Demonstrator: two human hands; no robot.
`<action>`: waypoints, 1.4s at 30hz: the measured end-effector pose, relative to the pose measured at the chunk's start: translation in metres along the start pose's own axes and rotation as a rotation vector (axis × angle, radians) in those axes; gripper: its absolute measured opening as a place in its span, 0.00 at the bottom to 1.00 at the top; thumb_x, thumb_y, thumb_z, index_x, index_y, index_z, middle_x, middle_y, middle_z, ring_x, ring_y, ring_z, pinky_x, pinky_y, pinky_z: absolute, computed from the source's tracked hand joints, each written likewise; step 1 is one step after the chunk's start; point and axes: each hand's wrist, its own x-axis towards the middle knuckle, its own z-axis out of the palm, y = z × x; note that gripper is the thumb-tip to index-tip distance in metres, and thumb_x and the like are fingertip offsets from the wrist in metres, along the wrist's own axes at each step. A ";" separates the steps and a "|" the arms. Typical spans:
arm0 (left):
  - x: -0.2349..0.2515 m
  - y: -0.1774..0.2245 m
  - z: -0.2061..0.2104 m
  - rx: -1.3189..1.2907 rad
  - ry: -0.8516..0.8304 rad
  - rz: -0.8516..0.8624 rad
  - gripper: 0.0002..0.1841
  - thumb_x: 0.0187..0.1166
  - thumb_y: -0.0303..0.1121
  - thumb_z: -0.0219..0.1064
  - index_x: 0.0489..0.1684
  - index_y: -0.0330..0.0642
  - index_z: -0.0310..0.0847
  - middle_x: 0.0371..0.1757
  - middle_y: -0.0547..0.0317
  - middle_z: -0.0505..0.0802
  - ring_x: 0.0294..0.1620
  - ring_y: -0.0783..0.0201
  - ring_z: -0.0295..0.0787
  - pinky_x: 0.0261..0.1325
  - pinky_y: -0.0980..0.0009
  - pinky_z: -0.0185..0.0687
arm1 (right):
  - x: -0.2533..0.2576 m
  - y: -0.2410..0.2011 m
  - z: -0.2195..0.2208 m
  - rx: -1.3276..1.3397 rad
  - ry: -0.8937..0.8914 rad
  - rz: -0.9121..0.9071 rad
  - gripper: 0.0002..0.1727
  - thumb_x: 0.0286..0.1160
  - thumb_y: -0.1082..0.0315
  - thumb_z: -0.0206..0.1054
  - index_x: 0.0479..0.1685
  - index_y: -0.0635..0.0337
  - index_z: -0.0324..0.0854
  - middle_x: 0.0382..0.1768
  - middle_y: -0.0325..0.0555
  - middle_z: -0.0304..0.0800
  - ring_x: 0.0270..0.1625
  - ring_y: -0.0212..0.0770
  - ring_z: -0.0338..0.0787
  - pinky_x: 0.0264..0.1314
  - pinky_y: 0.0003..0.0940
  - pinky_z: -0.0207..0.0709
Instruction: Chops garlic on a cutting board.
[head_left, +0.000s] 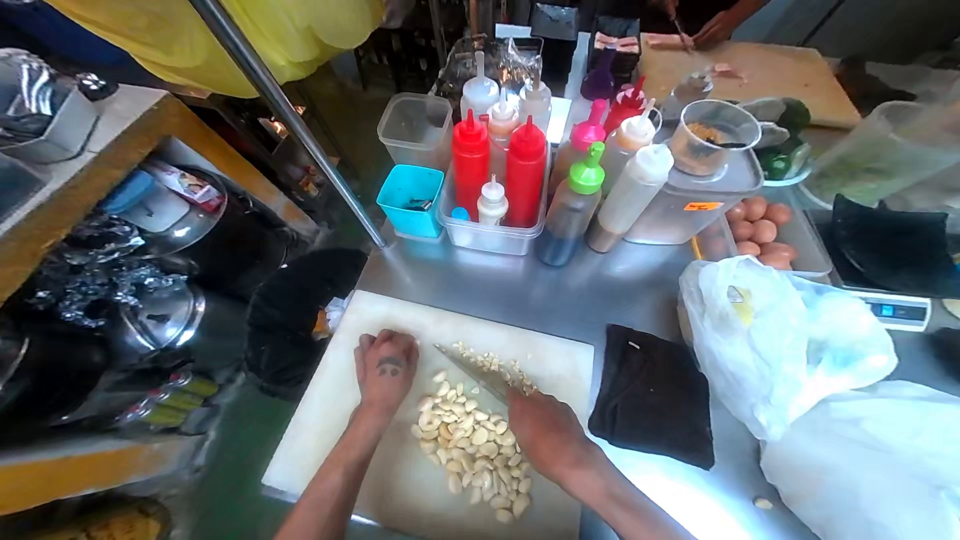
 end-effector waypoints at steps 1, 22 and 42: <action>0.001 0.003 0.000 0.023 0.006 0.023 0.07 0.80 0.35 0.71 0.43 0.44 0.96 0.55 0.48 0.94 0.61 0.38 0.83 0.61 0.39 0.74 | -0.002 -0.005 -0.003 -0.011 0.002 0.002 0.23 0.93 0.69 0.47 0.84 0.59 0.68 0.64 0.63 0.87 0.69 0.62 0.88 0.67 0.58 0.81; -0.012 -0.010 0.003 0.019 0.050 -0.111 0.08 0.81 0.34 0.71 0.45 0.39 0.94 0.53 0.40 0.93 0.63 0.33 0.82 0.65 0.36 0.71 | 0.004 0.000 0.002 -0.014 -0.004 0.009 0.22 0.94 0.67 0.47 0.81 0.59 0.70 0.64 0.64 0.87 0.69 0.64 0.88 0.67 0.61 0.81; -0.021 0.016 -0.001 -0.259 -0.220 -0.062 0.05 0.78 0.28 0.74 0.44 0.38 0.93 0.42 0.50 0.95 0.45 0.54 0.93 0.57 0.51 0.87 | -0.015 0.020 0.000 -0.014 -0.010 0.041 0.23 0.95 0.64 0.48 0.83 0.58 0.68 0.62 0.64 0.88 0.68 0.64 0.88 0.67 0.60 0.81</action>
